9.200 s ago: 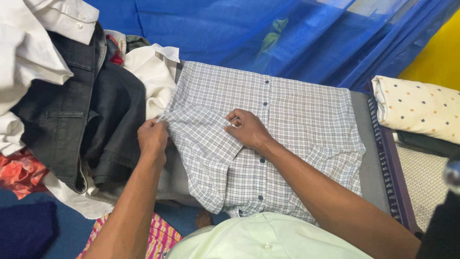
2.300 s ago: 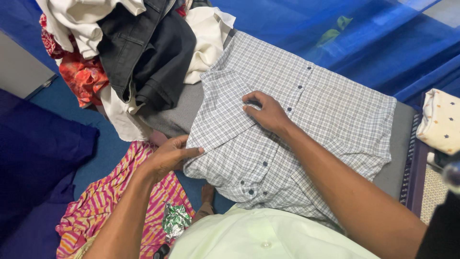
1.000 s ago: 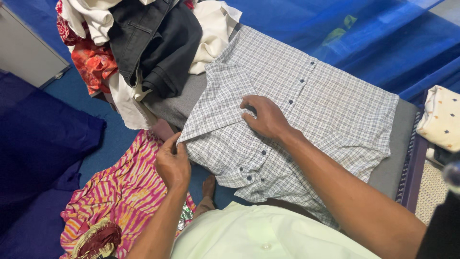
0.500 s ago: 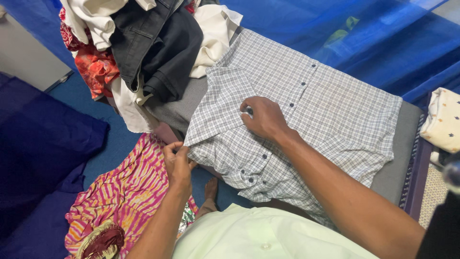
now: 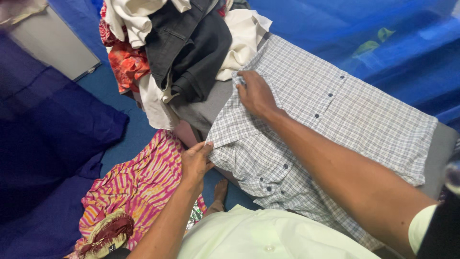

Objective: The person folds a white patterned garment and a checkered shirt on a gray ironing board. They smooth the fabric, fold the sleeves and body, and place the folded items into a purple tray.

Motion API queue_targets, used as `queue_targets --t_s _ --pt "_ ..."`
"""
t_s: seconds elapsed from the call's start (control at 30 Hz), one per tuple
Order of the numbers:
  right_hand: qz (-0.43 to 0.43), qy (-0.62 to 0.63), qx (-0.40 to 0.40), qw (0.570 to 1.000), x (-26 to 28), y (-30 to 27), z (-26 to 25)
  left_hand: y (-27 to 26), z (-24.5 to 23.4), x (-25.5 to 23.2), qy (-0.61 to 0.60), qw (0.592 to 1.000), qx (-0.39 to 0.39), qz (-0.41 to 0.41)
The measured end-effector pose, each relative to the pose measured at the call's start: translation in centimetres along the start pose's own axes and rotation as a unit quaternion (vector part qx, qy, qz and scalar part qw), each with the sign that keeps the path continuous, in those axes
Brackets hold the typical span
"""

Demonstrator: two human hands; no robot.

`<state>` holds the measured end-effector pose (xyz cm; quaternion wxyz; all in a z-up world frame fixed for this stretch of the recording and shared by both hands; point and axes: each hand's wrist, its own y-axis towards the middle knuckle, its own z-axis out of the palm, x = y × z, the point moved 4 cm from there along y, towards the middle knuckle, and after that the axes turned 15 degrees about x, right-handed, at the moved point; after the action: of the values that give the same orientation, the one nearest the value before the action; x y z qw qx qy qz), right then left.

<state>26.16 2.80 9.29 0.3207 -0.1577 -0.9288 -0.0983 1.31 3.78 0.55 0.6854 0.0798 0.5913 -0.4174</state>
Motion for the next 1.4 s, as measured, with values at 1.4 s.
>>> queue_targets --t_s 1.4 --pt "0.064 -0.042 0.048 0.996 -0.2 -2.3 2.8 1.9 0.4 -4.7 0.160 0.968 0.162 -0.105"
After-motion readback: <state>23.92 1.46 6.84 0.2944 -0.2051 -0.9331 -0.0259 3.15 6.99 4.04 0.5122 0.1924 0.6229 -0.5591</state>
